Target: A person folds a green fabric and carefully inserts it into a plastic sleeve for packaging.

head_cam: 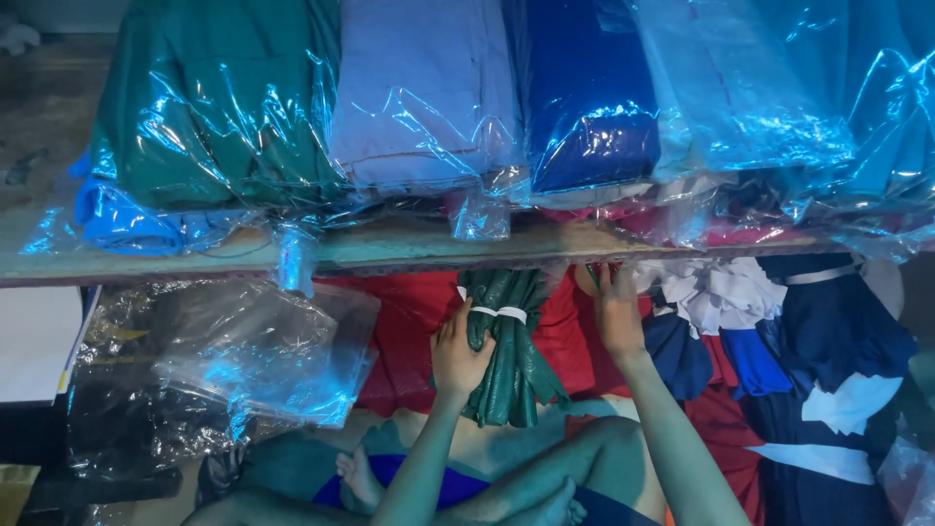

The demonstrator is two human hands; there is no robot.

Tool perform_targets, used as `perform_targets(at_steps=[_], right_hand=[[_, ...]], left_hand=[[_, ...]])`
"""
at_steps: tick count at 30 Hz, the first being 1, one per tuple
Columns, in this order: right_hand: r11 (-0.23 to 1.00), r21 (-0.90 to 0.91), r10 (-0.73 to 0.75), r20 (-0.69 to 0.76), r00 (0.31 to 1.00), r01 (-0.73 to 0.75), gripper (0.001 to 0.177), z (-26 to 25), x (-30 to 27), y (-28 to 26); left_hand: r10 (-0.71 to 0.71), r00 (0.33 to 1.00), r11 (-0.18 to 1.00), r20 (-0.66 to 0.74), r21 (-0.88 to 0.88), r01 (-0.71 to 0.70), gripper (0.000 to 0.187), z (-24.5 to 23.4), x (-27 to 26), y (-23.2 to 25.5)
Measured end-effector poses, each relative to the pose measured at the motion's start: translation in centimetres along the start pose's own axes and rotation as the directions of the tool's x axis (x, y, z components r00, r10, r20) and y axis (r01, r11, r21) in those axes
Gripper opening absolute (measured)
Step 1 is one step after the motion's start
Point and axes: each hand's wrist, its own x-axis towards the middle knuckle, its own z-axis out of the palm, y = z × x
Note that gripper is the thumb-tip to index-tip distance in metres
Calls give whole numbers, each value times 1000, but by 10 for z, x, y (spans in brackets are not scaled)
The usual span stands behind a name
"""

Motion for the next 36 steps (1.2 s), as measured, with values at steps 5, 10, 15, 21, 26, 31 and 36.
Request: perform_targets(at_steps=[5, 10, 15, 21, 26, 31, 36], right_hand=[[980, -90, 188, 127, 974, -178, 67, -9, 1, -17], [951, -105, 305, 178, 936, -290, 72, 6, 1, -9], [894, 142, 411, 119, 904, -425, 68, -40, 1, -82], [731, 418, 364, 429, 827, -539, 60, -78, -22, -193], [368, 590, 416, 587, 695, -719, 73, -70, -3, -175], [218, 585, 437, 658, 614, -781, 95, -174, 29, -199], [443, 441, 367, 705, 607, -780, 91, -100, 12, -166]], left_hand=[[-61, 996, 994, -72, -98, 54, 77, 4, -2, -5], [-71, 985, 996, -160, 47, 80, 73, 8, 0, -11], [-105, 974, 991, -203, 62, 120, 61, 19, 2, -20], [197, 952, 976, -235, 136, -168, 68, 4, -4, -9], [59, 984, 938, 166, -347, 2, 46, -49, -5, 41], [273, 959, 883, 80, -416, -217, 29, -93, 8, 112], [342, 935, 873, -90, -337, -351, 55, -30, 1, 87]])
